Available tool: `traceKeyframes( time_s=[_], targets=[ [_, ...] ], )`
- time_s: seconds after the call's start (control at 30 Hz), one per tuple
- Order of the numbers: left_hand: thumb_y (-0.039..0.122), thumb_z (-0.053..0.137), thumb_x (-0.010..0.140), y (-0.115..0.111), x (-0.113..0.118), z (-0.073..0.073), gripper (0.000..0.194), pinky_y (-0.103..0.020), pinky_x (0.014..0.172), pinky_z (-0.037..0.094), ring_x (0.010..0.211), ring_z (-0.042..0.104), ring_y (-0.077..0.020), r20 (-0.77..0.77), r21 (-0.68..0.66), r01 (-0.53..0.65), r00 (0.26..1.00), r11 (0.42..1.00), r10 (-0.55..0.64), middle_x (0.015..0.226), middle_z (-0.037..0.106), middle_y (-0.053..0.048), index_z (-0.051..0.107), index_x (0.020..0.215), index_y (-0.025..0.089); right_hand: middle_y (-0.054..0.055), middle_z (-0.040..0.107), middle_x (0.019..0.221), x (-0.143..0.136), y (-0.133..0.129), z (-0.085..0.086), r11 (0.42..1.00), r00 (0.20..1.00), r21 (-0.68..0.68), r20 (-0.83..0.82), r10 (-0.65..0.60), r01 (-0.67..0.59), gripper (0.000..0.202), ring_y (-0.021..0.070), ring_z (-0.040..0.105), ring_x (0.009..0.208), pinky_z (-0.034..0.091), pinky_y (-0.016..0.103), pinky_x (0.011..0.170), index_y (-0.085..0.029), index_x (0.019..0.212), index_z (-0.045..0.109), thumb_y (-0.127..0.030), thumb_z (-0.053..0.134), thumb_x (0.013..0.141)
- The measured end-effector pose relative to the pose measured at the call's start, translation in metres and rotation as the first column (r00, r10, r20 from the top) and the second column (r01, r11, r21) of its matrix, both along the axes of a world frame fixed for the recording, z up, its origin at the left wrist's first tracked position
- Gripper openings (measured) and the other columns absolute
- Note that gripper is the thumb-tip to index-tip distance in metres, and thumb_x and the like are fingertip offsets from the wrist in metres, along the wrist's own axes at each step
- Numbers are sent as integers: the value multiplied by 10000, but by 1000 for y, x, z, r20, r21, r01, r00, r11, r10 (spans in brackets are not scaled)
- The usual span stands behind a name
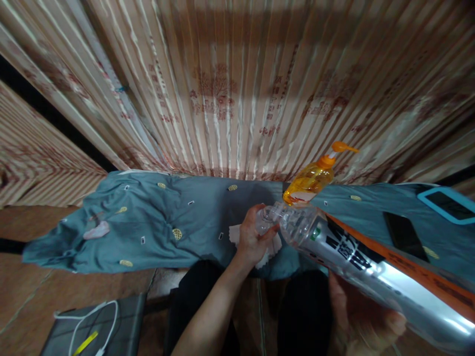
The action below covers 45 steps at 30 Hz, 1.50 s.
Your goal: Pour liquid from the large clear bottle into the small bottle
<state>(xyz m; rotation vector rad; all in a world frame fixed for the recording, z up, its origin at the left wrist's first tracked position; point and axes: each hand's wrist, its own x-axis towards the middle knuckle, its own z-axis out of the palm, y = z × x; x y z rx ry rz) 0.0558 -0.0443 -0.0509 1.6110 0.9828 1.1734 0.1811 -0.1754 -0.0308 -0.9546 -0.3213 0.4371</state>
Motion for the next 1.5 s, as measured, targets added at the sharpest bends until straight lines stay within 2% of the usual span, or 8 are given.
traceKeyframes(
  time_s=[0.13,0.37,0.47,0.8,0.93,1.07,1.3,1.5],
  targets=[
    [284,671,749,0,0,1,401,-377,908,470,1003,585,-219,6,-6,6,1000,1000,-6,1064,611,-57,501,1102,198,8,571,1251,-1,1,0,1000,1000,-1,3,2,-2,797,280,493,1185,540,418,801,-276,1184,547,-591,746,479],
    [298,674,747,-1,1,1,398,-391,919,465,1029,578,-227,8,-21,-1,1000,1000,1,1061,614,-49,507,1098,214,20,598,1223,6,-4,-10,1000,999,8,-32,10,-9,761,239,563,1089,552,310,673,-240,1112,590,-578,763,453],
    [305,680,743,-1,1,-1,409,-391,922,467,1034,580,-229,15,-12,-2,1000,1000,2,1069,614,-56,506,1102,211,15,568,1269,7,-4,-11,999,1000,35,-14,19,-18,764,238,567,1085,557,325,675,-257,1164,559,-559,755,490],
    [291,668,749,-1,1,1,376,-397,896,470,992,593,-230,3,3,1,1000,1000,-1,1056,616,-68,510,1079,201,11,607,1194,4,0,-8,1000,996,2,-82,-24,25,796,281,535,1128,552,380,711,-268,1126,593,-569,767,410],
    [282,661,754,-2,1,2,374,-382,893,469,975,591,-220,2,19,-1,1000,1000,1,1052,612,-58,507,1086,204,28,612,1184,0,0,-6,999,998,48,-64,6,-3,755,296,506,1175,542,452,804,-258,1150,584,-556,741,475],
    [285,656,757,-2,1,2,362,-368,891,468,976,589,-214,-9,42,1,1000,999,-1,1036,615,-49,514,1079,199,46,552,1283,-6,2,-2,991,998,121,-21,58,-56,796,302,473,1219,517,502,871,-255,1263,506,-528,720,547],
    [279,662,754,-2,3,1,372,-350,876,475,967,598,-208,-64,89,-31,997,996,36,1045,623,-45,518,1086,193,48,444,1396,-10,0,1,981,995,168,-13,103,-99,852,318,440,1252,498,531,910,-266,1300,468,-513,758,538],
    [279,669,755,-2,6,-3,379,-358,892,476,989,603,-216,-61,126,-44,997,991,52,1057,629,-55,522,1096,202,43,457,1390,-8,-4,-6,981,995,170,-26,98,-93,838,307,430,1269,442,541,984,-267,1274,502,-538,764,526]
  ],
)
